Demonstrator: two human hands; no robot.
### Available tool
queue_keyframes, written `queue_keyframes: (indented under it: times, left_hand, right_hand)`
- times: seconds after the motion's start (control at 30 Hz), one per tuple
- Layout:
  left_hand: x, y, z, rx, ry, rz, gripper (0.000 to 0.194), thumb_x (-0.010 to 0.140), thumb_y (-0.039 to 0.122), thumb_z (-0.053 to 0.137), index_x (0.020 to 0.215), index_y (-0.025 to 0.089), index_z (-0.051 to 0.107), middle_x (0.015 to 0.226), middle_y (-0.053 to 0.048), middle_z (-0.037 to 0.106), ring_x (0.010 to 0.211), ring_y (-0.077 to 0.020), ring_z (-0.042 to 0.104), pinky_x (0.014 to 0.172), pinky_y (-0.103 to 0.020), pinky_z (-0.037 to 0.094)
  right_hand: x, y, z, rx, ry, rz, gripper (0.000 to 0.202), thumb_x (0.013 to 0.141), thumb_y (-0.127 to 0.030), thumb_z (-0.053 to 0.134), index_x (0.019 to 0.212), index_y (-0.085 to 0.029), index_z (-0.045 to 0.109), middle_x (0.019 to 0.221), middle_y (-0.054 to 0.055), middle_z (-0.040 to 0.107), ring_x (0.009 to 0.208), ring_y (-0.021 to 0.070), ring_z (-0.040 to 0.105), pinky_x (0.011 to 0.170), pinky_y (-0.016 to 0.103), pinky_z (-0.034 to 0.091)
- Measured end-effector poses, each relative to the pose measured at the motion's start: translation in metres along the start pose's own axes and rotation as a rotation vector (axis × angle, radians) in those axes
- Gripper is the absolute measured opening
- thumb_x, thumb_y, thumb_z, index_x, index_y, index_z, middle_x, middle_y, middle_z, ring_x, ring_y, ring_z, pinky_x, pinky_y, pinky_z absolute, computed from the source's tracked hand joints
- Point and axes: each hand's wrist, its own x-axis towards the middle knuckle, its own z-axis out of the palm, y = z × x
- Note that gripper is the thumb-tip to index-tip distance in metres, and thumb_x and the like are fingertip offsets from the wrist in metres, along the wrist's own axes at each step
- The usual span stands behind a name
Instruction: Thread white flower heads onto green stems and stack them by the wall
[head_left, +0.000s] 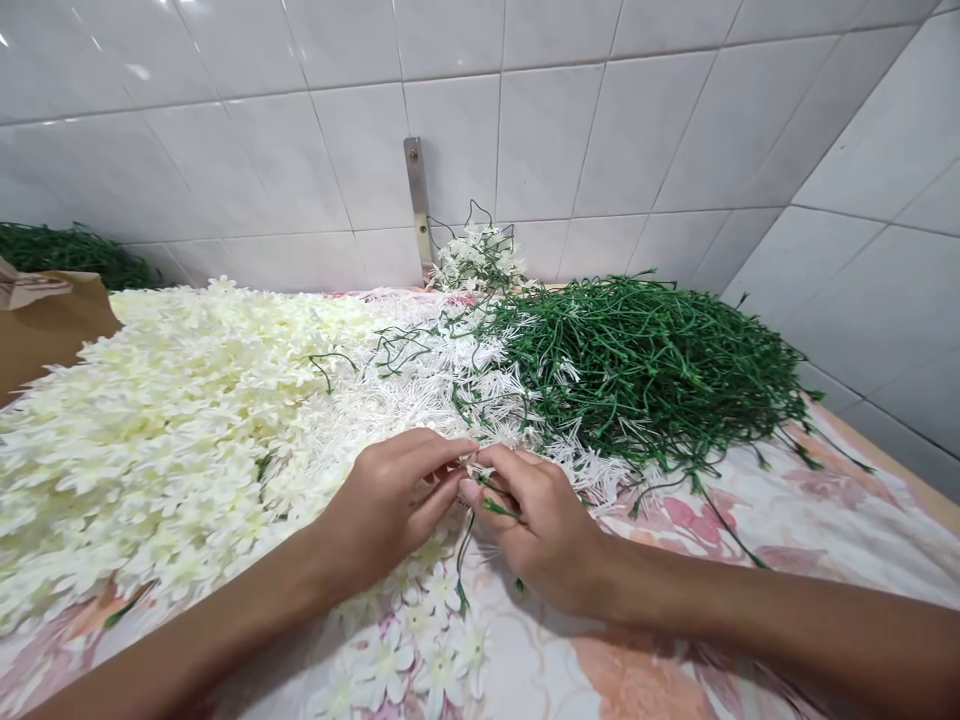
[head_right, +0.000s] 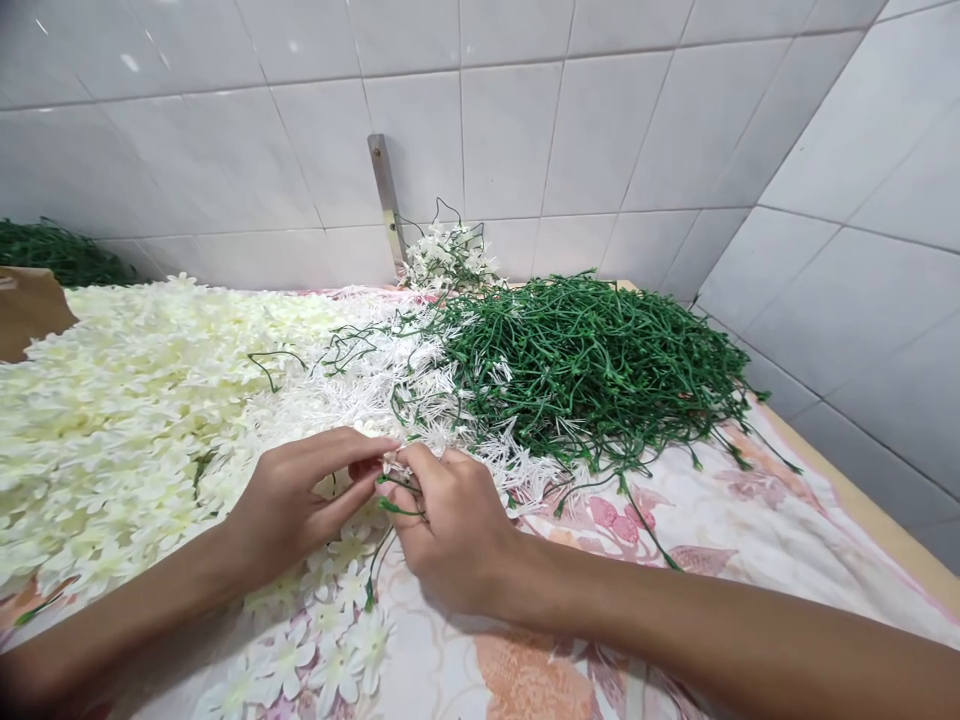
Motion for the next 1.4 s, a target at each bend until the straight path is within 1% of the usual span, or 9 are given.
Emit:
queue_keyframes:
  times: [0.13,0.2,0.3,0.4,0.53,0.6,0.7,0.8,1.4]
  left_hand:
    - [-0.0005,-0.0014,-0.0006,-0.067,0.058,-0.124,0.013,0.082,0.008,0.06,0.088,0.017,0.067,0.074,-0.002,0.07,0.065,-0.0125,0.065,0.061,-0.022,0.052]
    - [0.0012,-0.002,-0.0018,-0.106,0.07,-0.211,0.009,0.081,0.009,0.06,0.084,0.017,0.063,0.071,-0.001,0.069,0.063,-0.0119,0.065,0.059,-0.021,0.052]
    - [0.0041,-0.0019,-0.0036,-0.287,0.037,-0.394,0.001,0.086,0.017,0.061,0.085,0.016,0.06,0.073,-0.001,0.068,0.067,-0.0124,0.067,0.06,-0.02,0.054]
    - [0.0059,-0.0007,-0.0045,-0.5,0.07,-0.559,0.008,0.085,0.025,0.065,0.083,0.017,0.063,0.079,0.0,0.066,0.073,-0.0097,0.063,0.064,-0.017,0.052]
    - [0.0056,-0.0009,-0.0029,-0.697,0.138,-0.673,0.013,0.082,0.027,0.07,0.076,0.017,0.064,0.062,0.005,0.057,0.056,-0.0051,0.052,0.053,-0.013,0.043]
    - [0.0055,-0.0013,-0.0015,-0.827,0.116,-0.718,0.011,0.08,0.024,0.071,0.078,0.017,0.064,0.06,0.004,0.06,0.056,-0.0063,0.056,0.055,-0.015,0.047]
    - [0.0067,-0.0007,-0.0002,-0.969,0.104,-0.758,0.011,0.077,0.021,0.073,0.079,0.016,0.063,0.067,0.001,0.068,0.061,-0.0098,0.065,0.059,-0.018,0.052]
    - [0.0078,0.0011,-0.0004,-1.01,0.107,-0.799,0.011,0.078,0.021,0.073,0.077,0.015,0.064,0.069,0.0,0.071,0.06,-0.01,0.066,0.059,-0.018,0.053]
    - [0.0016,0.0058,0.0036,-0.867,0.001,-0.735,0.009,0.08,0.024,0.071,0.078,0.017,0.066,0.068,0.003,0.064,0.065,-0.0082,0.061,0.061,-0.016,0.049]
  right_hand:
    - [-0.0001,-0.0027,-0.0026,0.152,0.025,0.001,0.02,0.094,-0.031,0.041,0.105,-0.017,0.051,0.053,-0.009,0.038,0.047,0.0123,0.038,0.051,0.027,0.032]
    - [0.0002,-0.0027,-0.0028,0.156,0.074,-0.01,0.016,0.095,-0.028,0.037,0.091,-0.02,0.049,0.054,-0.009,0.034,0.047,0.0116,0.036,0.05,0.026,0.029]
    - [0.0008,-0.0012,-0.0016,0.071,0.103,-0.049,0.031,0.094,-0.023,0.036,0.064,-0.023,0.03,0.056,-0.006,0.034,0.05,0.0114,0.034,0.052,0.027,0.027]
    - [0.001,-0.0002,-0.0006,0.009,0.062,-0.05,0.033,0.094,-0.023,0.034,0.063,-0.023,0.025,0.055,-0.004,0.036,0.051,0.0128,0.034,0.054,0.028,0.027]
    - [0.0001,-0.0007,-0.0009,-0.026,-0.002,-0.018,0.031,0.094,-0.027,0.03,0.063,-0.023,0.027,0.056,-0.002,0.038,0.055,0.0157,0.037,0.056,0.03,0.026]
    - [0.0001,-0.0013,-0.0013,0.01,-0.011,-0.003,0.027,0.095,-0.027,0.03,0.068,-0.023,0.033,0.059,-0.002,0.041,0.056,0.0159,0.039,0.056,0.03,0.027]
    - [0.0007,-0.0017,-0.0015,0.097,-0.009,0.002,0.02,0.096,-0.026,0.032,0.077,-0.022,0.039,0.061,-0.004,0.041,0.055,0.0146,0.037,0.056,0.029,0.026]
    - [0.0008,-0.0008,-0.0008,0.092,0.011,-0.046,0.026,0.095,-0.024,0.033,0.069,-0.023,0.031,0.059,-0.004,0.036,0.054,0.014,0.035,0.056,0.029,0.025]
    - [-0.0009,0.0008,-0.0008,0.083,-0.026,-0.077,0.029,0.093,-0.023,0.035,0.064,-0.022,0.031,0.058,-0.003,0.039,0.057,0.0156,0.035,0.059,0.029,0.025]
